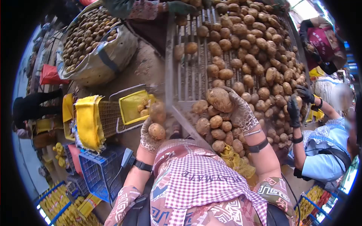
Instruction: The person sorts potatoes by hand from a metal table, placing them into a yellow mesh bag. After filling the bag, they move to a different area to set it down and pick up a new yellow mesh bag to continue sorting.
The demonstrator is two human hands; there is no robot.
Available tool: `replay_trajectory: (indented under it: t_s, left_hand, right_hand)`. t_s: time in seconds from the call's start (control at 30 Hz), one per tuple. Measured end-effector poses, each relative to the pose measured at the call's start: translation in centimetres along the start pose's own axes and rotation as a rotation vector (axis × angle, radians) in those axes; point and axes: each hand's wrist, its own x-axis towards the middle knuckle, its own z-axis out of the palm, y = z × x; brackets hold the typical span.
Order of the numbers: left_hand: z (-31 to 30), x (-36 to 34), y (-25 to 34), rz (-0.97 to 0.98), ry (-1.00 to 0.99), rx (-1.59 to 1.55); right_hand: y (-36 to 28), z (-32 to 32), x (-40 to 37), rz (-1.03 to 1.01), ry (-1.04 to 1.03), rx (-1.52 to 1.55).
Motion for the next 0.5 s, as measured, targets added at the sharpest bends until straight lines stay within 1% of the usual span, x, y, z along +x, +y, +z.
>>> replay_trajectory:
  t_s: [0.03,0.07,0.13,0.17,0.2,0.23,0.27,0.3,0.33,0.37,0.43,0.47,0.5]
  left_hand:
    - [-0.4,-1.6,1.7,0.056,0.043,0.100]
    - [-0.8,-2.7,3.5,0.103,0.047,0.151]
    - [-0.5,-3.8,6.6,0.170,0.043,0.212]
    - [-0.3,-4.3,7.9,0.244,0.174,0.300]
    - [-0.2,-4.5,8.9,0.314,0.307,0.379]
    - [-0.9,-4.1,10.1,0.331,0.312,0.373]
    - [-2.2,-3.4,11.3,0.395,0.323,0.545]
    - [-2.0,-3.1,11.8,0.459,0.330,0.718]
    - [-1.9,-2.9,11.6,0.502,0.419,0.652]
    - [-1.9,-3.3,11.8,0.522,0.416,0.637]
    - [-1.7,-4.1,11.6,0.435,0.258,0.410]
    - [-1.4,-4.6,11.1,0.434,0.253,0.302]
    - [-0.8,-4.7,10.6,0.435,0.247,0.283]
  right_hand:
    - [1.6,1.5,0.8,0.030,-0.091,-0.003]
    - [3.4,2.8,2.0,0.063,-0.137,0.022]
    - [5.8,5.5,4.6,0.271,-0.137,-0.164]
    - [7.2,7.4,5.9,0.291,-0.130,-0.232]
    - [9.9,7.8,8.4,0.221,-0.223,-0.281]
    - [12.5,8.1,10.6,0.152,-0.313,-0.328]
    - [13.5,9.7,11.4,0.162,-0.327,-0.333]
    - [14.2,11.2,12.2,0.252,-0.307,-0.245]
    - [14.5,12.2,12.7,0.342,-0.284,-0.161]
    - [14.4,12.8,12.5,0.349,-0.298,-0.179]
    - [14.1,13.5,11.1,0.405,-0.466,0.302]
    - [13.9,13.3,10.3,0.422,-0.525,0.379]
    - [13.7,12.7,9.9,0.430,-0.518,0.361]
